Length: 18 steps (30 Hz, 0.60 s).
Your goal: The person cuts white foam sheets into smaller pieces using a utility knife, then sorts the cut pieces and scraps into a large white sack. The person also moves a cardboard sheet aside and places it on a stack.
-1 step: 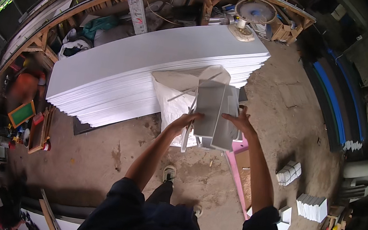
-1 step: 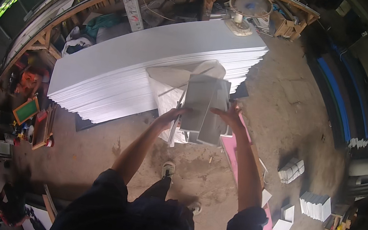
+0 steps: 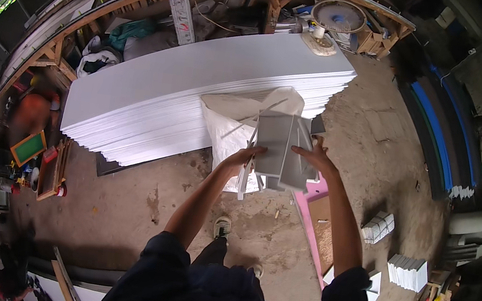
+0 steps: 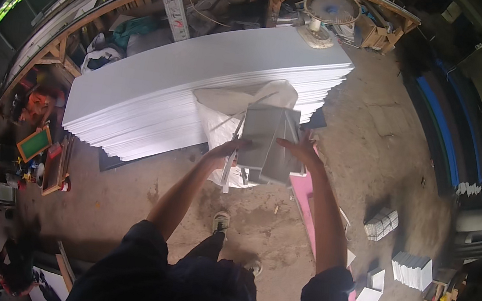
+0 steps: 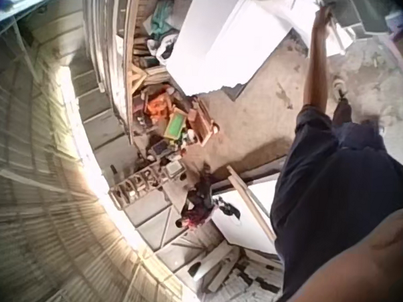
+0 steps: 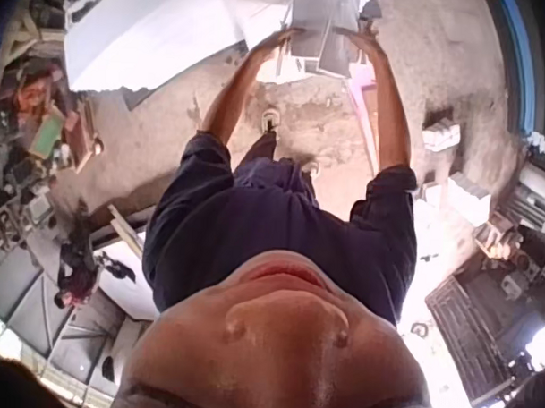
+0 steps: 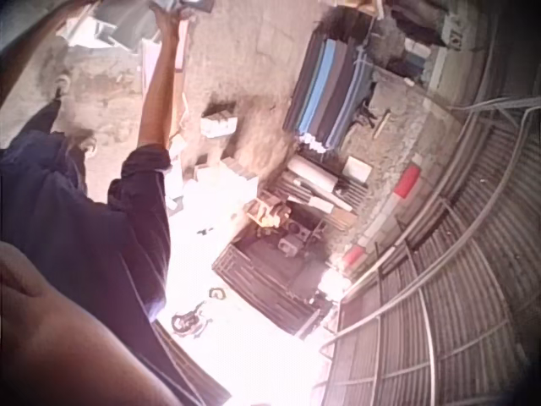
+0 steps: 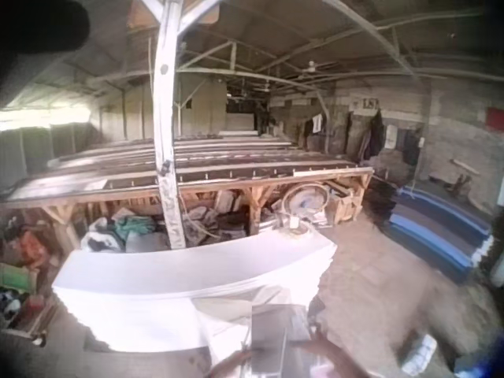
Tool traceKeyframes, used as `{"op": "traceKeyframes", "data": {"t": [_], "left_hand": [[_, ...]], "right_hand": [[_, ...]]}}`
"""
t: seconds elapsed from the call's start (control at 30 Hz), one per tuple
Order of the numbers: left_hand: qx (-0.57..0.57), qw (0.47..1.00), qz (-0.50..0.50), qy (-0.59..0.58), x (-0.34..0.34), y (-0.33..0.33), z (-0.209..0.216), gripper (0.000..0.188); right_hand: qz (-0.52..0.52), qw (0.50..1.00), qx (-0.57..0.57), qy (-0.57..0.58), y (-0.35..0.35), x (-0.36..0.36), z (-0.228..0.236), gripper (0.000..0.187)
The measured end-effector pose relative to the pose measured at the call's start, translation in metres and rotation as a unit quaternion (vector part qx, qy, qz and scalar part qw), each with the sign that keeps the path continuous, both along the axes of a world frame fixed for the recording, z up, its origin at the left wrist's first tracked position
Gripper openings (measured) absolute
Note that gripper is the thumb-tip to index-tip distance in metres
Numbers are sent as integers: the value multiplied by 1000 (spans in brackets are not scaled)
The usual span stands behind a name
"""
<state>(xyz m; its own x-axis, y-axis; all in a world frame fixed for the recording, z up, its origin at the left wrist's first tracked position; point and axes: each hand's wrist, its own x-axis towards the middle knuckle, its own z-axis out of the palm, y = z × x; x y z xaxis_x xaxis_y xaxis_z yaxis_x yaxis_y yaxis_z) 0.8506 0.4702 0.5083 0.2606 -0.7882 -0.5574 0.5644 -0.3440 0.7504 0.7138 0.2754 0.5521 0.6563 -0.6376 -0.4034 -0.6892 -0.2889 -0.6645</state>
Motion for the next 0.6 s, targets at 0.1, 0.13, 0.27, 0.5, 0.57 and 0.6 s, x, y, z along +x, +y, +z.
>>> {"op": "traceKeyframes", "data": {"t": [0.1,0.13,0.27,0.5,0.57,0.6], "left_hand": [[21,998,8,58,49,-9,13,29],[17,996,15,81,65,-14,19,28],[8,984,40,173,106,-44,35,31],[21,929,110,353,141,-69,12,49],[35,929,148,337,159,-67,-21,52],[46,927,152,339,156,-76,-23,54]], "right_hand": [[88,989,114,39,-18,60,31,103],[100,982,155,28,-27,77,33,96],[114,979,155,59,-84,129,33,74],[63,916,326,227,-152,208,-6,43],[57,928,309,200,-140,220,-36,41],[104,901,341,247,-146,219,-44,39]]}}
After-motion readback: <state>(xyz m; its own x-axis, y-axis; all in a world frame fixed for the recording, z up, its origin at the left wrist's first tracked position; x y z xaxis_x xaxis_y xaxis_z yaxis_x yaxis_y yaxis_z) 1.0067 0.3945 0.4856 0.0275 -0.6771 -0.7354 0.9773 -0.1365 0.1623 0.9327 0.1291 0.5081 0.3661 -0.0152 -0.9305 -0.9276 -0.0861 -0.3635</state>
